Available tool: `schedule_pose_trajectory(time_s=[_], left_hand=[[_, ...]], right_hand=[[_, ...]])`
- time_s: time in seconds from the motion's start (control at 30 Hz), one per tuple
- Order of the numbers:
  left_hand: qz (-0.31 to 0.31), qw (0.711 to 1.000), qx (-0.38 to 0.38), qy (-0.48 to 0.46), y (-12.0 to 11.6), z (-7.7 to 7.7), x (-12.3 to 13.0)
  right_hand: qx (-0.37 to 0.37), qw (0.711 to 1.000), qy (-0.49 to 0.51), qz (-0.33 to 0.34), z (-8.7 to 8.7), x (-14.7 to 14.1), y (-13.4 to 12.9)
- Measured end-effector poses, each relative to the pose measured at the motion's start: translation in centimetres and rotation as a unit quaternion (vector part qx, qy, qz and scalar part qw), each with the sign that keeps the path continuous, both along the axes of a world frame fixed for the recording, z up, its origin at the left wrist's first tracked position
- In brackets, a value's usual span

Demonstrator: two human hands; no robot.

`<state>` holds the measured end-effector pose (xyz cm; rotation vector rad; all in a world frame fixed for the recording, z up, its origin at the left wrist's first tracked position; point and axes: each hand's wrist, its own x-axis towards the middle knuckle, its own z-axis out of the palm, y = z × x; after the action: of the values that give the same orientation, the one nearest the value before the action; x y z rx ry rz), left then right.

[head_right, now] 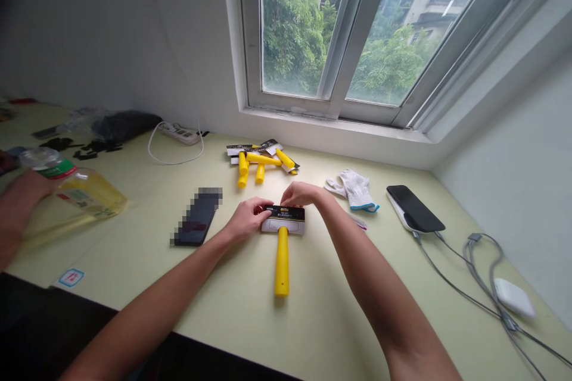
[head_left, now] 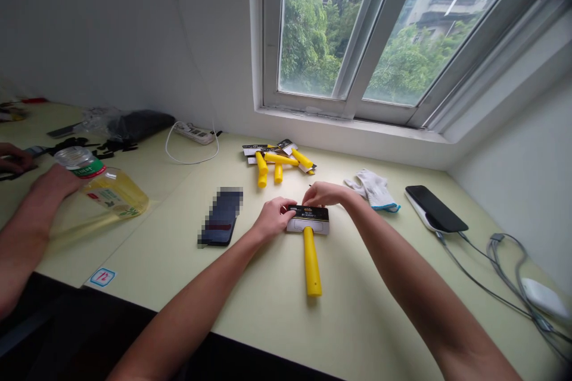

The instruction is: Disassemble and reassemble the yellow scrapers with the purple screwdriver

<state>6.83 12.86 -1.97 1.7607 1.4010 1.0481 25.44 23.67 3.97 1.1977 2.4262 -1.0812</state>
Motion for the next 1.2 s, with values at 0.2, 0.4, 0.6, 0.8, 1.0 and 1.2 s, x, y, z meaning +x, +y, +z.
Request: schedule_pose_trajectory(time_s=[0.2, 0.4, 0.6, 0.8, 1.0, 1.2], left_hand=[[-0.002, 1.000, 0.012, 0.022, -0.3, 0.3, 0.1], [-0.011, 0.999, 0.017, 0.041, -0.4, 0.4, 0.1], [-0.017, 0.998, 0.019, 0.062, -0.6, 0.4, 0.2], [-0.021, 0.991, 0.058, 0.121, -1.9, 1.6, 0.2], [-0.134, 0.943, 0.157, 0.260, -3.9, 3.5, 0.6], [-0.117, 0.945, 0.119, 0.282, -3.4, 2.2, 0.6]], right_hand=[[-0.010, 1.000, 0.003, -0.003, -0.5, -0.1, 0.4], [-0.073, 0.997, -0.005, 0.011, -0.6, 0.1, 0.7], [-0.148, 0.989, -0.025, 0.014, -0.9, 0.3, 1.1], [-0.156, 0.988, -0.005, -0.001, -1.2, 0.5, 0.9], [-0.018, 0.992, 0.065, -0.105, -0.6, 1.8, -0.8], [0.260, 0.923, 0.112, -0.261, -0.8, 5.2, -8.7]])
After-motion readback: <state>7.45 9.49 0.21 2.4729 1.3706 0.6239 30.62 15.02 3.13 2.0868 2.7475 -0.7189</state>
